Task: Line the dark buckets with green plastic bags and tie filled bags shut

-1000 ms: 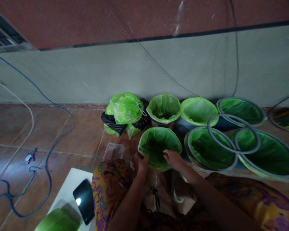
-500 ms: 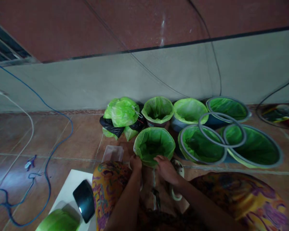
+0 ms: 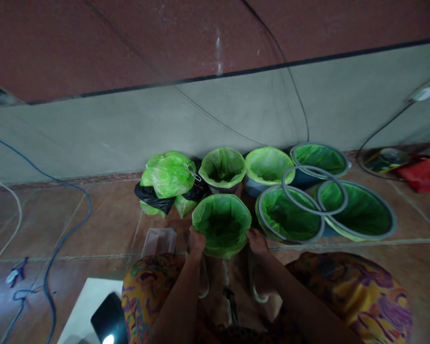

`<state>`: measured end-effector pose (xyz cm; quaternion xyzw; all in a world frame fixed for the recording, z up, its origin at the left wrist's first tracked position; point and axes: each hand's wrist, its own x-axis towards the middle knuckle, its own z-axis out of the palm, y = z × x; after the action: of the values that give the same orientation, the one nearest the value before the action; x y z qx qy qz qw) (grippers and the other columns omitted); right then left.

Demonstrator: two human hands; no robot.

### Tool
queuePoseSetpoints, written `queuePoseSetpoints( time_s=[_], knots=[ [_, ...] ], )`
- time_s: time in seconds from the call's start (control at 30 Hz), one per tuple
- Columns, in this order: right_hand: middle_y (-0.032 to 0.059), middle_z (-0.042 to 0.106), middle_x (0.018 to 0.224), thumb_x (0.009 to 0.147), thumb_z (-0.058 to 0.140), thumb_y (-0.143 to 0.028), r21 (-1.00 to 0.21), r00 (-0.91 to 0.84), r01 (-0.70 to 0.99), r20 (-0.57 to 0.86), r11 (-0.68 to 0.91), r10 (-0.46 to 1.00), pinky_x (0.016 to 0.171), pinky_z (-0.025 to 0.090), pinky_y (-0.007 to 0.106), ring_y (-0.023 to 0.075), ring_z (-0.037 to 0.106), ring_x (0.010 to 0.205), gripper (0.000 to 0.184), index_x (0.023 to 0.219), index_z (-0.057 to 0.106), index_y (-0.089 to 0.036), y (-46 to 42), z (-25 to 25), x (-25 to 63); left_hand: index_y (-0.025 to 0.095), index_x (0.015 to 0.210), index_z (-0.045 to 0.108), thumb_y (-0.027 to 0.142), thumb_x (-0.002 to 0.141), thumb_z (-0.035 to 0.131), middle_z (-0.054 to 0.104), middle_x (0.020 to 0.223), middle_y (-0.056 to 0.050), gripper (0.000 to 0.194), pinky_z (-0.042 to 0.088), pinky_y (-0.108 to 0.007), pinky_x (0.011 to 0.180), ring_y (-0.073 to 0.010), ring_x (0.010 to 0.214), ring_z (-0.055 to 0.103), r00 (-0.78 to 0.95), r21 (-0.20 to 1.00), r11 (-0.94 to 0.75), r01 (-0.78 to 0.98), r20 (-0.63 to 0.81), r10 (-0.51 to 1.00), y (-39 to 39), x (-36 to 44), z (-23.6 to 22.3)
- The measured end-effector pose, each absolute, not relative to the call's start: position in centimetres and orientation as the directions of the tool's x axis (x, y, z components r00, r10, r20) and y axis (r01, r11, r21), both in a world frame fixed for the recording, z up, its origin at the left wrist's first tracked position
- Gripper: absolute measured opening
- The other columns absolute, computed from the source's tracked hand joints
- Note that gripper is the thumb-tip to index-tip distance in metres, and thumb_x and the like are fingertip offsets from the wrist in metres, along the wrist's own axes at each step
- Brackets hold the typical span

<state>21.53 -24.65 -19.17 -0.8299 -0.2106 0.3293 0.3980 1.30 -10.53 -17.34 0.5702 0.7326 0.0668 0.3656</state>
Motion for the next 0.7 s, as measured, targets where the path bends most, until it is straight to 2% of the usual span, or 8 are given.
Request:
queuePoseSetpoints(
  time_s=[0.1, 0.17, 0.23, 0.33, 0.43, 0.5, 0.6, 0.7],
  knots=[
    [0.0121, 0.074, 0.093, 0.083, 0.055, -0.04, -0.772, 0.724, 0.078, -0.391, -0.631, 0.568, 0.082, 0.054, 0.036, 0.0255, 0.07, 0.092, 0.032, 0.099, 0.068, -0.016, -24.0, -19.5, 21.5, 0.01, 0.112, 0.063, 0.019, 0.086, 0.057, 0.073, 0.107, -0.02, 0.028, 0.053, -0.032, 0.078, -0.0285, 0.101, 0.071, -0.07, 0.485, 0.338, 0.806, -0.49, 0.869, -9.4, 0.9, -16.6],
    [0.0167, 0.073, 0.104, 0.085, 0.051, -0.038, -0.763, 0.754, 0.084, -0.372, -0.641, 0.542, 0.087, 0.053, 0.038, 0.0262, 0.07, 0.098, 0.04, 0.111, 0.065, -0.011, -23.4, -19.5, 22.2, 0.008, 0.124, 0.058, 0.019, 0.086, 0.058, 0.07, 0.117, -0.023, 0.04, 0.053, -0.034, 0.083, -0.0301, 0.109, 0.069, -0.103, 0.462, 0.338, 0.82, -0.462, 0.881, -8.9, 1.0, -15.8],
    [0.0192, 0.072, 0.111, 0.088, 0.046, -0.036, -0.763, 0.78, 0.113, -0.329, -0.636, 0.532, 0.093, 0.051, 0.037, 0.0258, 0.069, 0.103, 0.045, 0.118, 0.063, -0.008, -22.4, -19.2, 23.5, 0.006, 0.137, 0.048, 0.021, 0.087, 0.057, 0.064, 0.127, -0.026, 0.053, 0.051, -0.038, 0.091, -0.0317, 0.119, 0.063, -0.158, 0.436, 0.315, 0.843, -0.358, 0.92, -8.6, 1.5, -14.7],
    [0.0176, 0.072, 0.113, 0.09, 0.043, -0.033, -0.756, 0.803, 0.164, -0.271, -0.633, 0.531, 0.094, 0.049, 0.035, 0.0249, 0.068, 0.105, 0.04, 0.113, 0.067, -0.011, -20.3, -18.5, 25.5, 0.005, 0.142, 0.044, 0.028, 0.089, 0.056, 0.06, 0.132, -0.027, 0.058, 0.048, -0.044, 0.099, -0.034, 0.125, 0.059, -0.165, 0.406, 0.218, 0.888, -0.164, 0.973, -7.9, 2.9, -13.1],
    [0.0139, 0.074, 0.106, 0.087, 0.047, -0.029, -0.71, 0.798, 0.24, -0.244, -0.662, 0.551, 0.088, 0.05, 0.033, 0.0242, 0.069, 0.097, 0.032, 0.102, 0.072, -0.016, -18.5, -17.9, 26.1, 0.01, 0.14, 0.049, 0.03, 0.093, 0.05, 0.06, 0.134, -0.024, 0.051, 0.047, -0.044, 0.102, -0.0332, 0.125, 0.059, -0.035, 0.39, 0.071, 0.918, -0.096, 0.995, -6.5, 4.3, -12.5],
    [0.0115, 0.076, 0.098, 0.083, 0.053, -0.025, -0.7, 0.768, 0.277, -0.25, -0.658, 0.589, 0.085, 0.05, 0.033, 0.0237, 0.069, 0.091, 0.026, 0.096, 0.073, -0.017, -17.9, -17.6, 25.8, 0.013, 0.138, 0.052, 0.026, 0.095, 0.046, 0.063, 0.131, -0.021, 0.046, 0.048, -0.042, 0.101, -0.0312, 0.122, 0.061, 0.088, 0.371, -0.013, 0.929, -0.185, 0.979, -5.3, 4.8, -12.7],
    [0.0091, 0.076, 0.092, 0.078, 0.058, -0.022, -0.737, 0.744, 0.253, -0.266, -0.626, 0.613, 0.087, 0.05, 0.034, 0.0229, 0.069, 0.088, 0.019, 0.089, 0.073, -0.018, -17.7, -17.2, 25.9, 0.01, 0.137, 0.052, 0.013, 0.093, 0.041, 0.068, 0.126, -0.02, 0.046, 0.049, -0.036, 0.097, -0.0279, 0.116, 0.066, 0.197, 0.332, -0.05, 0.942, -0.427, 0.882, -3.6, 4.8, -13.6],
    [0.0077, 0.074, 0.093, 0.078, 0.061, -0.026, -0.81, 0.841, 0.077, -0.26, -0.581, 0.475, 0.091, 0.051, 0.034, 0.0221, 0.068, 0.091, 0.017, 0.091, 0.07, -0.019, -17.7, -16.5, 28.7, 0.005, 0.138, 0.05, 0.013, 0.093, 0.041, 0.067, 0.128, -0.022, 0.046, 0.048, -0.035, 0.099, -0.0275, 0.118, 0.065, 0.207, 0.311, -0.05, 0.949, -0.497, 0.843, -2.6, 4.2, -14.3]
  ],
)
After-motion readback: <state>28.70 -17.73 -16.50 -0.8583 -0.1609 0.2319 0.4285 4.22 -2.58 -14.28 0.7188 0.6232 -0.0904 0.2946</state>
